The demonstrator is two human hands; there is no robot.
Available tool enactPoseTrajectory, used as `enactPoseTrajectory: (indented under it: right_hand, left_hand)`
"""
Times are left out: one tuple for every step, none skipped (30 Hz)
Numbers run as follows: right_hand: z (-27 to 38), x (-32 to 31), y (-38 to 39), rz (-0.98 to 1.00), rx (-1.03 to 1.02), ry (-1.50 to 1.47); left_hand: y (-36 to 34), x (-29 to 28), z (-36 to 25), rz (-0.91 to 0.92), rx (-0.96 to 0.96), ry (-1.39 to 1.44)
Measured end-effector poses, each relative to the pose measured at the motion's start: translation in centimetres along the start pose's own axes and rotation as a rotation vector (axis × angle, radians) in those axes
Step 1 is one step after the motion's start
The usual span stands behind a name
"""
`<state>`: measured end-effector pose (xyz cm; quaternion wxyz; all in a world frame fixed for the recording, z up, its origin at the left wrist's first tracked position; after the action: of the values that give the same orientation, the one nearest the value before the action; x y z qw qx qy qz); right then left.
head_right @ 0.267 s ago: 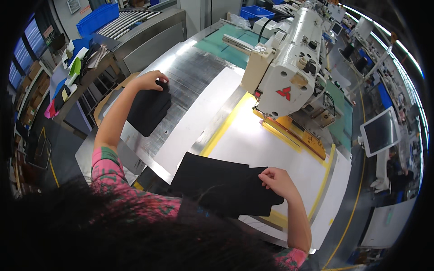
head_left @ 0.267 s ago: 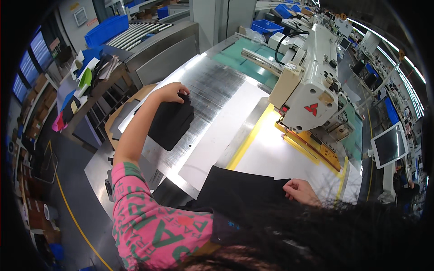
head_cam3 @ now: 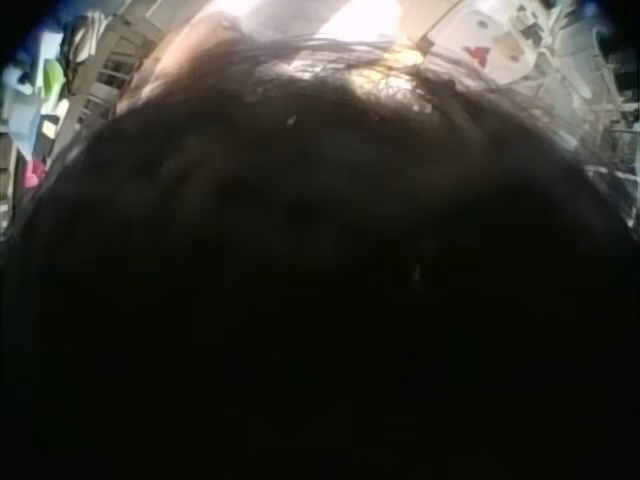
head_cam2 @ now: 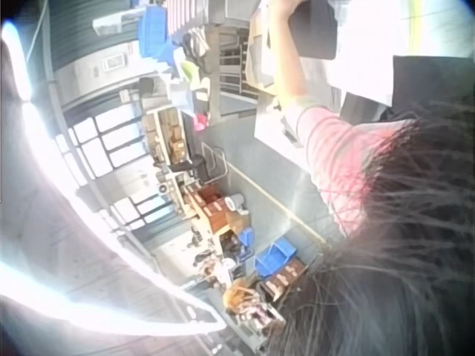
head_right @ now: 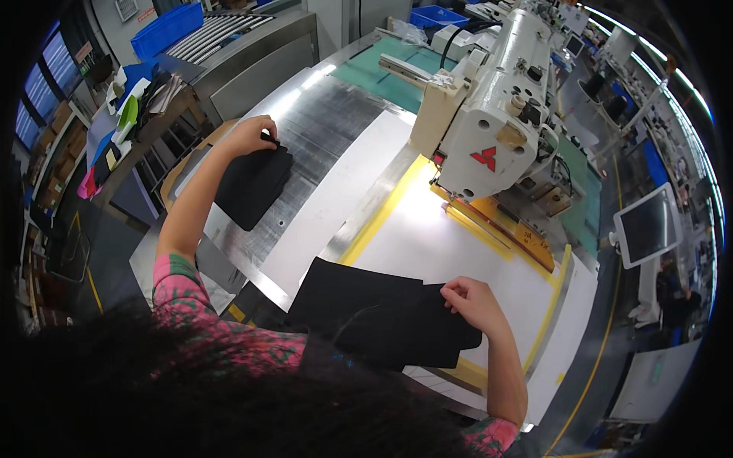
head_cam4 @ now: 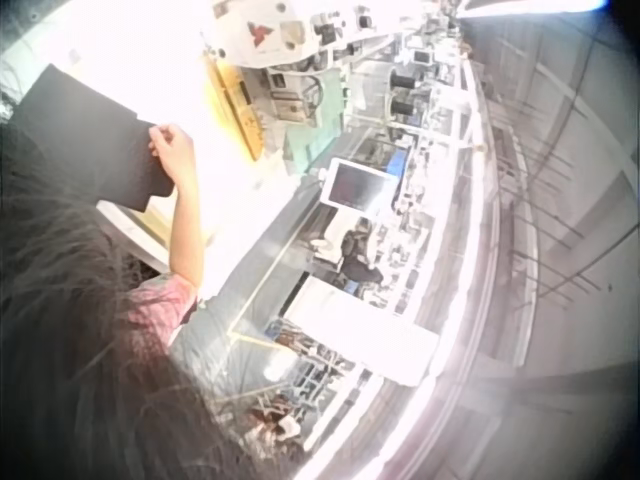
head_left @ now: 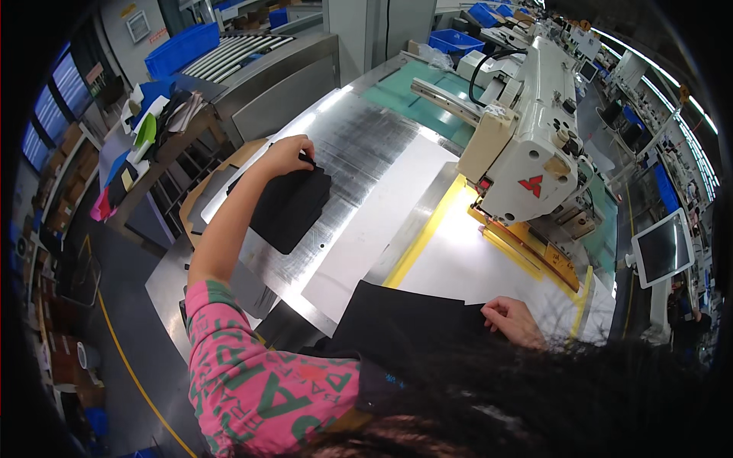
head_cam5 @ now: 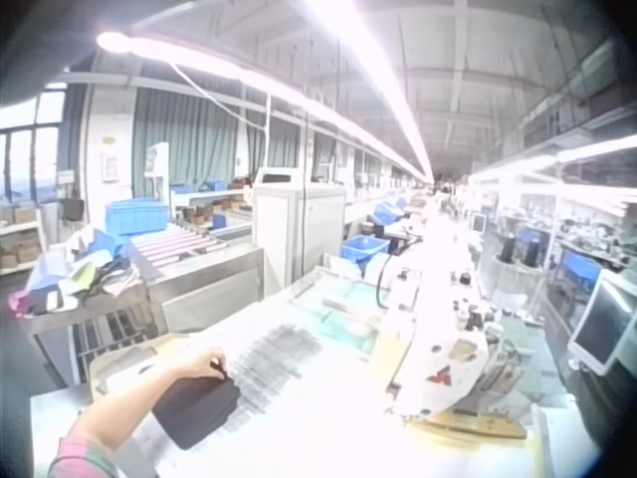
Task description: The person sews together black fabric pieces using an industrial sewing machine.
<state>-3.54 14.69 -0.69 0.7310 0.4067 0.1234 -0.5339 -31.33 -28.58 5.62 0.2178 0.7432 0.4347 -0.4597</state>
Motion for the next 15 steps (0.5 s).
enactPoseTrajectory:
  right_hand:
    - [0.4, -0.3, 0.0, -0.009, -0.01, 0.009]
    - [0.7, -0.6, 0.0, -0.019, -0.02, 0.019]
    - [0.8, -0.6, -0.1, -0.014, -0.022, 0.017]
    - [0.9, -0.7, -0.1, -0.02, -0.035, 0.023]
    - [1.1, -0.8, -0.2, -0.026, -0.048, 0.028]
    - [1.1, -0.7, -0.5, -0.023, -0.048, 0.023]
    - [1.1, -0.7, -0.7, -0.028, -0.058, 0.028]
    - [1.2, -0.7, -0.8, -0.033, -0.067, 0.033]
    - [1.1, -0.7, -0.8, -0.035, -0.06, 0.027]
    - [1.2, -0.9, -0.8, -0.047, -0.071, 0.03]
    - [1.3, -1.1, -0.8, -0.059, -0.082, 0.034]
    - [1.5, -1.2, -0.7, -0.059, -0.078, 0.027]
    - [2.1, -1.4, -0.7, -0.076, -0.095, 0.046]
    - [2.6, -1.5, -0.9, -0.094, -0.111, 0.064]
    - [2.9, -1.6, -1.0, -0.099, -0.1, 0.058]
  left_hand:
    - [0.4, -0.5, -0.1, -0.038, -0.007, 0.025]
    - [0.7, -0.8, -0.2, -0.077, -0.014, 0.05]
    - [1.1, -0.5, -0.1, -0.075, -0.019, 0.048]
    - [1.4, -0.9, -0.7, -0.144, 0.044, 0.009]
    - [1.9, -1.3, -1.3, -0.213, 0.108, -0.029]
    - [2.1, -1.1, -1.6, -0.209, 0.106, -0.032]
    - [2.6, -1.6, -2.6, -0.27, 0.177, -0.063]
    - [3.2, -2.2, -3.6, -0.331, 0.249, -0.093]
    - [3.2, -2.2, -4.2, -0.324, 0.253, -0.091]
    - [3.6, -2.7, -5.6, -0.368, 0.329, -0.156]
    - [4.1, -3.1, -6.9, -0.413, 0.406, -0.221]
    - [4.5, -3.4, -8.0, -0.406, 0.409, -0.221]
    - [4.9, -3.7, -9.5, -0.389, 0.424, -0.222]
    - [5.3, -3.9, -11.0, -0.373, 0.439, -0.224]
    - [5.8, -4.6, -13.3, -0.366, 0.449, -0.217]
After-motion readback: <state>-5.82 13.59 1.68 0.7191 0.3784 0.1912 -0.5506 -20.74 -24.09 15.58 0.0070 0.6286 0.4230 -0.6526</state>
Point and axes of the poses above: each hand's wrist, its own y-axis away from the middle knuckle, its own x-axis out of the palm, z = x × y, the point moved 10 cm from there along -y, towards the middle knuckle, and after that the axes turned 13 degrees about y, right-handed, at the moved point
